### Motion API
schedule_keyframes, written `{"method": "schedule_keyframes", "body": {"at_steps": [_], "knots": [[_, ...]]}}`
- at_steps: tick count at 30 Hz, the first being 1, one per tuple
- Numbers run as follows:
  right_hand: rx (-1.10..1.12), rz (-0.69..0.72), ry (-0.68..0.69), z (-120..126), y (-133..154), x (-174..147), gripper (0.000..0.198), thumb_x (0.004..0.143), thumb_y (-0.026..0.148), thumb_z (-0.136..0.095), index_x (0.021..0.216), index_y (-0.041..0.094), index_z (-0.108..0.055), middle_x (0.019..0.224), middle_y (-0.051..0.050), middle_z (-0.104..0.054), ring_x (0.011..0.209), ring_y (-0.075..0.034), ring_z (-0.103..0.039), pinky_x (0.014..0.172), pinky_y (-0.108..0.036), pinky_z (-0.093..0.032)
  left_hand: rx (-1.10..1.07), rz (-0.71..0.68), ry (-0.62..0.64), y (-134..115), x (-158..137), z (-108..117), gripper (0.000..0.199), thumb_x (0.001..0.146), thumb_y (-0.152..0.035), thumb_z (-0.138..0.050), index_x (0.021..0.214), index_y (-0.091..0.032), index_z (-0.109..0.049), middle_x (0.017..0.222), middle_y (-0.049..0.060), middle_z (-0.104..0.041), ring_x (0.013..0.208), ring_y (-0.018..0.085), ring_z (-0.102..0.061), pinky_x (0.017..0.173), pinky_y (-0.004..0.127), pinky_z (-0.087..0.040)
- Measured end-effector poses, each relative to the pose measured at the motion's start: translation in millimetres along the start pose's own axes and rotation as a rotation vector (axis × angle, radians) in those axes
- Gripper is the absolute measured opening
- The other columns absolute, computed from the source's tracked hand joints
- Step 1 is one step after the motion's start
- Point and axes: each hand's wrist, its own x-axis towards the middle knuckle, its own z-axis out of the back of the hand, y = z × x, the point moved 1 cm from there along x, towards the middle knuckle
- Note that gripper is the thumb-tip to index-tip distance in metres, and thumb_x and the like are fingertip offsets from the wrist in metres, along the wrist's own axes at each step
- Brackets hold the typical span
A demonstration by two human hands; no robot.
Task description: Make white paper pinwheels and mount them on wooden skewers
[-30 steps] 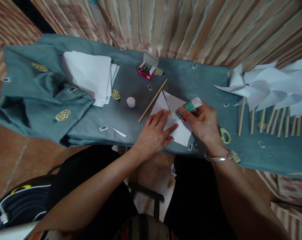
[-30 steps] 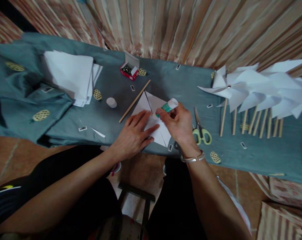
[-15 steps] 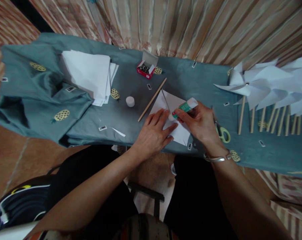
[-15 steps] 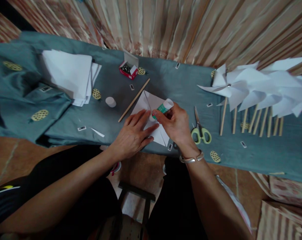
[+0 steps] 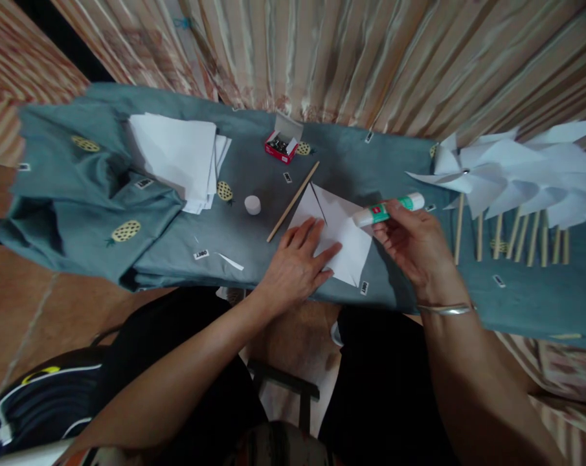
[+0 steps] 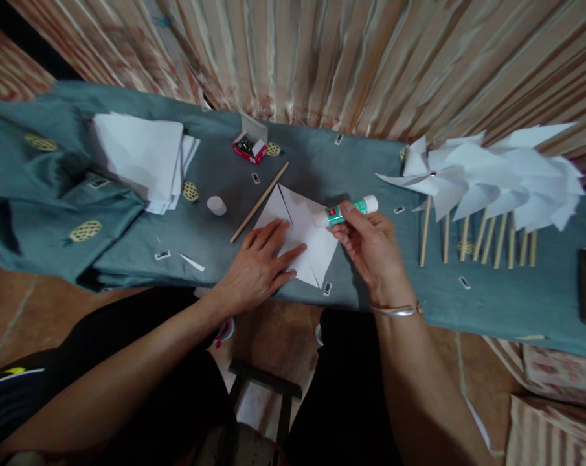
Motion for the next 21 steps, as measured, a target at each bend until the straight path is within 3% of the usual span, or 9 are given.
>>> {"method": "schedule_keyframes", "body": {"at_steps": [5, 9, 14, 16, 21], "knots": [[0.249, -0.096, 0.039, -6, -1, -3, 0.023, 0.076, 0.043, -0.075, 0.083, 0.024, -0.064, 0.079, 0.002, -0.071, 0.066, -0.012, -0.067, 0.072, -0.027, -0.061, -0.032, -0.020, -0.062, -1, -3, 7, 0.053, 0.095, -0.047, -0.051, 0.138, -0.017, -0.050, 0.150, 0.020, -0.043, 0.143, 0.036, -0.035, 0.112, 0.057, -0.034], [0.320, -0.163, 0.079, -8, 0, -4, 0.019, 0.078, 0.040, -0.070, 0.084, 0.023, -0.064, 0.080, -0.001, -0.073, 0.070, -0.014, -0.070, 0.082, -0.031, -0.062, -0.050, -0.027, -0.197, 13, -3, 24, 0.043, 0.099, -0.036, -0.044, 0.136, -0.014, -0.050, 0.143, 0.018, -0.052, 0.136, 0.029, -0.045, 0.112, 0.051, -0.036], [0.324, -0.151, 0.114, -8, -1, -8, 0.017, 0.078, 0.037, -0.071, 0.086, 0.023, -0.066, 0.084, -0.003, -0.076, 0.079, -0.018, -0.074, 0.088, -0.035, -0.062, 0.002, 0.207, -0.411, 59, -7, 49, 0.046, 0.092, -0.030, -0.055, 0.137, -0.017, -0.050, 0.142, 0.015, -0.053, 0.131, 0.029, -0.047, 0.109, 0.050, -0.040], [0.346, -0.148, 0.152, -12, -2, -11, 0.018, 0.075, 0.033, -0.074, 0.088, 0.022, -0.068, 0.088, -0.003, -0.077, 0.085, -0.019, -0.075, 0.090, -0.036, -0.062, 0.010, 0.302, -0.405, 75, -11, 55, 0.054, 0.087, -0.030, -0.061, 0.137, -0.014, -0.051, 0.142, 0.017, -0.052, 0.130, 0.033, -0.047, 0.107, 0.052, -0.042], [0.491, -0.247, 0.238, -25, 1, -17, 0.027, 0.064, 0.023, -0.085, 0.088, 0.021, -0.073, 0.094, -0.002, -0.080, 0.089, -0.017, -0.076, 0.090, -0.025, -0.060, -0.075, 0.414, -0.245, 91, -17, 57, 0.044, 0.084, -0.017, -0.057, 0.128, -0.017, -0.062, 0.131, 0.012, -0.063, 0.120, 0.029, -0.055, 0.105, 0.049, -0.044]]}}
